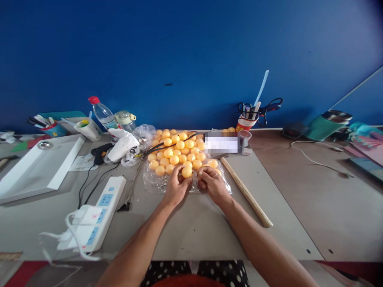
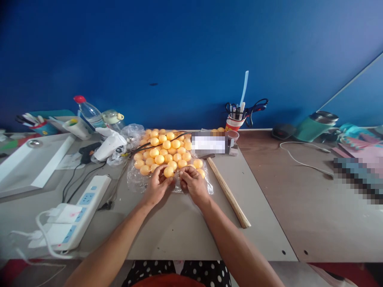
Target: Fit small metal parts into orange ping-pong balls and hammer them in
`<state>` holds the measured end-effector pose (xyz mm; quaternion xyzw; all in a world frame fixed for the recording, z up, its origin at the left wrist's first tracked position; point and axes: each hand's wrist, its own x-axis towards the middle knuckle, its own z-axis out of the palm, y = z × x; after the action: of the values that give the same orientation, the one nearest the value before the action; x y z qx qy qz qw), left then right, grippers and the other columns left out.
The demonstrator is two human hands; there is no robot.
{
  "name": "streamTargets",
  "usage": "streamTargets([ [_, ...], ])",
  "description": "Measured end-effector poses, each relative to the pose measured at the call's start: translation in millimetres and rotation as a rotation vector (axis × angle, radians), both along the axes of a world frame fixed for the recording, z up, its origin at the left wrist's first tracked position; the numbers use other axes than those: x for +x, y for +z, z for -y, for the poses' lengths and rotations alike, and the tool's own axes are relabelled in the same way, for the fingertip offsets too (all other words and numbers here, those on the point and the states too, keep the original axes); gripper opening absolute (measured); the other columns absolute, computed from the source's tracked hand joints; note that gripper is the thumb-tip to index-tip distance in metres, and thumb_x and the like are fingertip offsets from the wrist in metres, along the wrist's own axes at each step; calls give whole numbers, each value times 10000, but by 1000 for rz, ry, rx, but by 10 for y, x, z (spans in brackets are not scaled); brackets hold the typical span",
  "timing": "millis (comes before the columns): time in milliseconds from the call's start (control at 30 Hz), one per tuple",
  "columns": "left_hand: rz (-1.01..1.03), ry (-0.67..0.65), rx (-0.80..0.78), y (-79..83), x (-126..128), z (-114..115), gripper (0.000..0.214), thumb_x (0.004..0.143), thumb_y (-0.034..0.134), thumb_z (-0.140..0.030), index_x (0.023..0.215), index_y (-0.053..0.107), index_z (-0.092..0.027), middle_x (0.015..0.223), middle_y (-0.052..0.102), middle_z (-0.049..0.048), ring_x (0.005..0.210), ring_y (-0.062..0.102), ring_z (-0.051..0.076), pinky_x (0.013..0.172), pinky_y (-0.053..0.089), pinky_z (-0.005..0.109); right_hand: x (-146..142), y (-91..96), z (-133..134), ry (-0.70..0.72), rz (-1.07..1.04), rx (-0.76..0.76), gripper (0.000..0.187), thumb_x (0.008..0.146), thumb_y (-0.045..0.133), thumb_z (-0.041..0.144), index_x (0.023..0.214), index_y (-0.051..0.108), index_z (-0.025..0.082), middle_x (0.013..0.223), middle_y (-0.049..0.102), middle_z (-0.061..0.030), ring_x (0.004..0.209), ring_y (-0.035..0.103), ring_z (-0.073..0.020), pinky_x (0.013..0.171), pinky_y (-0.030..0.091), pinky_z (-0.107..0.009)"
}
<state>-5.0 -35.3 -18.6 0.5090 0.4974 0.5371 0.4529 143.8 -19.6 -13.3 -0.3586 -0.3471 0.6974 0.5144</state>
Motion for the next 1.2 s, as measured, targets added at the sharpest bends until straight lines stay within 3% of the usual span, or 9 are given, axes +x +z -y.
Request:
streamTargets([
  [267,1,-4,-1,-14,6,-4,432,757,708,-359,1114,534,-188,1143,624,105,1028,630,235,905,519,391,-10,18,1,39,-20,-47,274,675,759,364,707,551,189,423,415,100,366,338,-50,385,253,-186],
  [567,5,-13,11,-42,7,-6,453,758,718,-395,1121,539,-190,1158,622,108,1041,628,238,884,535,372,-9,-10,-21,-9,-41,-60,186,668,703,300,797,641,181,651,588,35,425,433,-61,388,305,-202],
  [867,-11,-18,22,-70,4,-13,423,771,706,-381,1114,546,-194,1169,615,106,1040,630,237,906,530,379,-15,-33,-28,-9,-76,-58,206,677,733,326,796,636,189,555,542,52,425,408,-72,416,304,-205],
  [1200,13,-35,-25,-68,10,-10,443,744,729,-370,1118,558,-206,1150,631,87,928,660,211,788,568,334,-14,-22,-34,7,-78,2,238,653,772,328,780,614,204,534,524,53,458,436,-93,454,346,-221],
])
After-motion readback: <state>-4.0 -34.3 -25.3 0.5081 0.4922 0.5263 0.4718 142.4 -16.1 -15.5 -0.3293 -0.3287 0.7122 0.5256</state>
